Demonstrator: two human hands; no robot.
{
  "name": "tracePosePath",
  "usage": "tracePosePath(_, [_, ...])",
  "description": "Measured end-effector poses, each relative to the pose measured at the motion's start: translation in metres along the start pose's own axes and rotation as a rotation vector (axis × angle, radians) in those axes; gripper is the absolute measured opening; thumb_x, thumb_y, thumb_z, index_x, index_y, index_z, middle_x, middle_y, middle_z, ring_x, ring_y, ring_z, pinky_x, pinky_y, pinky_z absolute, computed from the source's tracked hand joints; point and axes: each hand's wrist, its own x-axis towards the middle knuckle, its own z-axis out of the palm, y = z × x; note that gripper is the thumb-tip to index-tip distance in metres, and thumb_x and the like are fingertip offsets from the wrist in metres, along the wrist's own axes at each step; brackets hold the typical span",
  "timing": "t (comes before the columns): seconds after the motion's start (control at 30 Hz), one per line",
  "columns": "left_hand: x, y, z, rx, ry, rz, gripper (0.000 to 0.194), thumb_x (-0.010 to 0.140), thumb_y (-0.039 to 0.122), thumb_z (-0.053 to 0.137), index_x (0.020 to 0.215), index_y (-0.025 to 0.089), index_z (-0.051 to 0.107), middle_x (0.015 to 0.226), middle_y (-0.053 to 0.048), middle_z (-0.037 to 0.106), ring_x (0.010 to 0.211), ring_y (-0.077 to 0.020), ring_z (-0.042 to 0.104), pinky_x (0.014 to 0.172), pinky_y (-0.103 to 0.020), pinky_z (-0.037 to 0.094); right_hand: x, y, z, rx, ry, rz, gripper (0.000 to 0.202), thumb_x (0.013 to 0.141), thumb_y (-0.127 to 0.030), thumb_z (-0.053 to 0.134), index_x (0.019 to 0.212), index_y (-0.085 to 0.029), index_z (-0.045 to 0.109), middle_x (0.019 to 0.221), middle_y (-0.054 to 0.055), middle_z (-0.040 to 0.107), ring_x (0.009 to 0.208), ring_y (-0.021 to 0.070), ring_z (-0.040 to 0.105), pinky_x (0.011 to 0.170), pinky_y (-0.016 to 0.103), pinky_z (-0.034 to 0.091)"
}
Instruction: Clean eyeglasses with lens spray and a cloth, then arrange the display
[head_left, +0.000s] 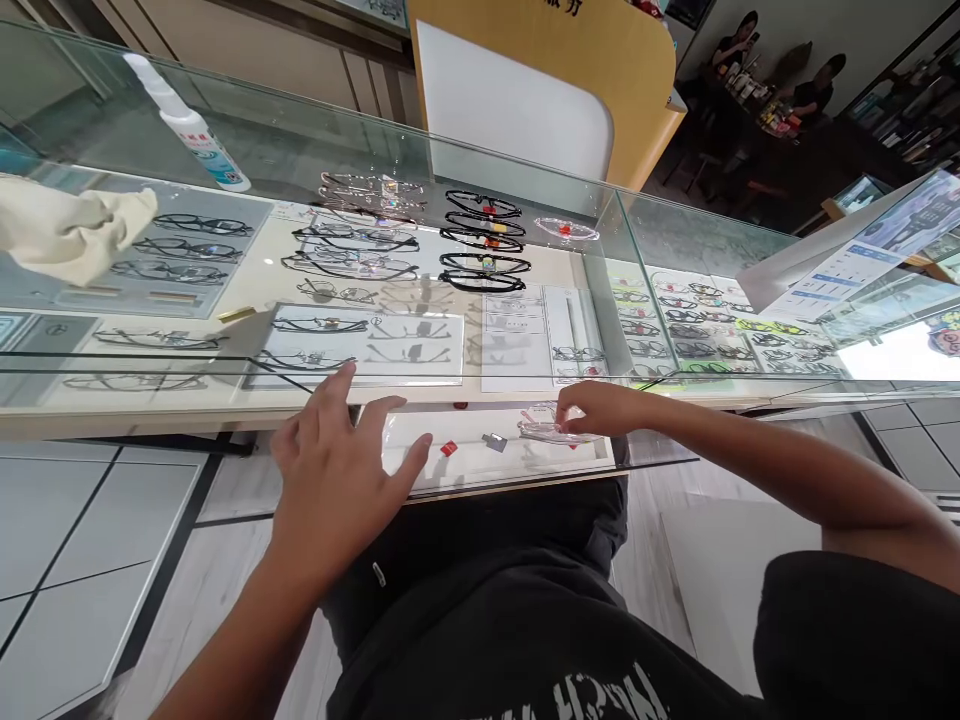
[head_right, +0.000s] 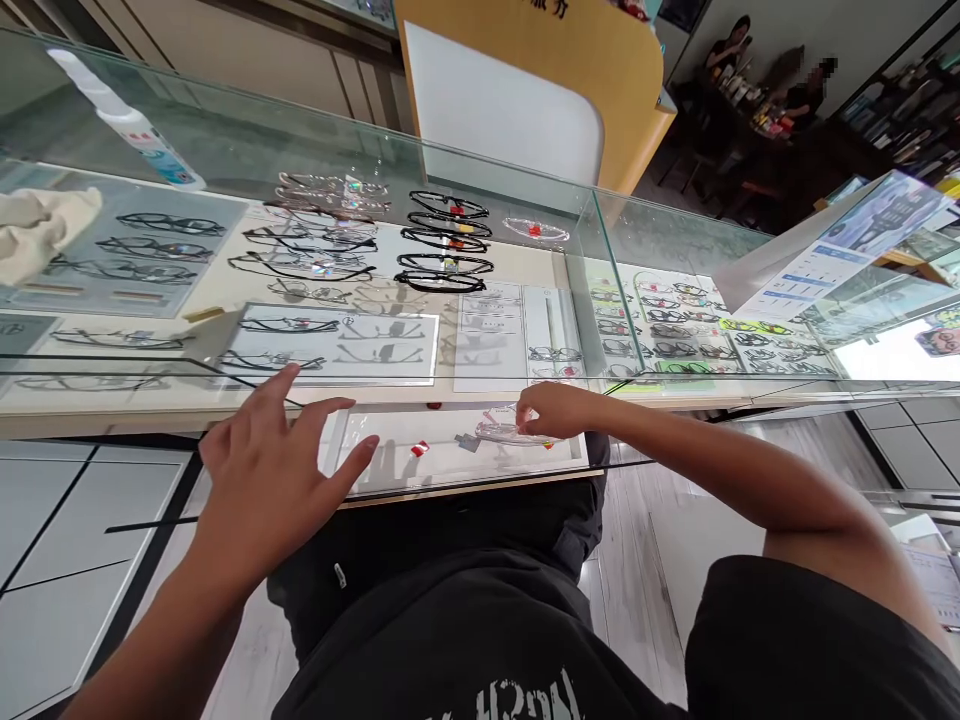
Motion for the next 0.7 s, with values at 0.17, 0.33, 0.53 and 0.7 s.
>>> tracePosePath(0.17, [0.000, 0.000, 0.000, 0.009, 0.004, -0.004, 0.049, 0.108, 0.056, 0.049, 0.136, 0.021, 0.068, 0.183, -0.027, 0.030, 0.168, -0.0516, 0.035, 0.128, -0.077, 0.031, 0.045, 0.029, 0.018, -0.108, 0.158, 0.112, 0.023, 0.107, -0.031, 0.065, 0.120, -0.024, 0.083, 0.136, 0.010, 0.081, 0.125, 0.0290, 0.075, 0.102, 0.039, 0.058])
tracePosePath(0.33, [0.000, -0.001, 0.001, -0.033, 0.029, -0.019, 0.043, 0.105, 0.053, 0.056, 0.136, 0.026, 0.069, 0.184, -0.020, 0.032, 0.169, -0.0497, 0.034, 0.132, -0.076, 0.029, 0.082, 0.066, -0.001, -0.303, 0.441, 0.209, 0.036, 0.110, -0.021, 0.048, 0.126, -0.013, 0.080, 0.148, 0.022, 0.071, 0.149, 0.0385, 0.056, 0.129, 0.053, 0.039])
tracePosePath(0.53, [0.001, 0.000, 0.000, -0.002, 0.016, -0.016, 0.042, 0.107, 0.051, 0.055, 0.136, 0.024, 0.067, 0.182, -0.023, 0.033, 0.167, -0.0508, 0.036, 0.128, -0.078, 0.032, 0.108, 0.115, -0.015, -0.460, 0.595, 0.329, 0.029, 0.113, -0.029, 0.059, 0.135, -0.018, 0.075, 0.152, 0.017, 0.068, 0.149, 0.0331, 0.058, 0.129, 0.057, 0.046])
tracePosePath(0.7, [0.002, 0.000, 0.000, 0.021, 0.018, -0.006, 0.046, 0.109, 0.054, 0.050, 0.134, 0.020, 0.069, 0.182, -0.026, 0.031, 0.166, -0.0532, 0.036, 0.127, -0.077, 0.033, 0.122, 0.138, -0.015, -0.522, 0.618, 0.406, 0.042, 0.108, -0.043, 0.073, 0.143, -0.021, 0.069, 0.147, 0.013, 0.070, 0.124, 0.0266, 0.074, 0.105, 0.049, 0.066])
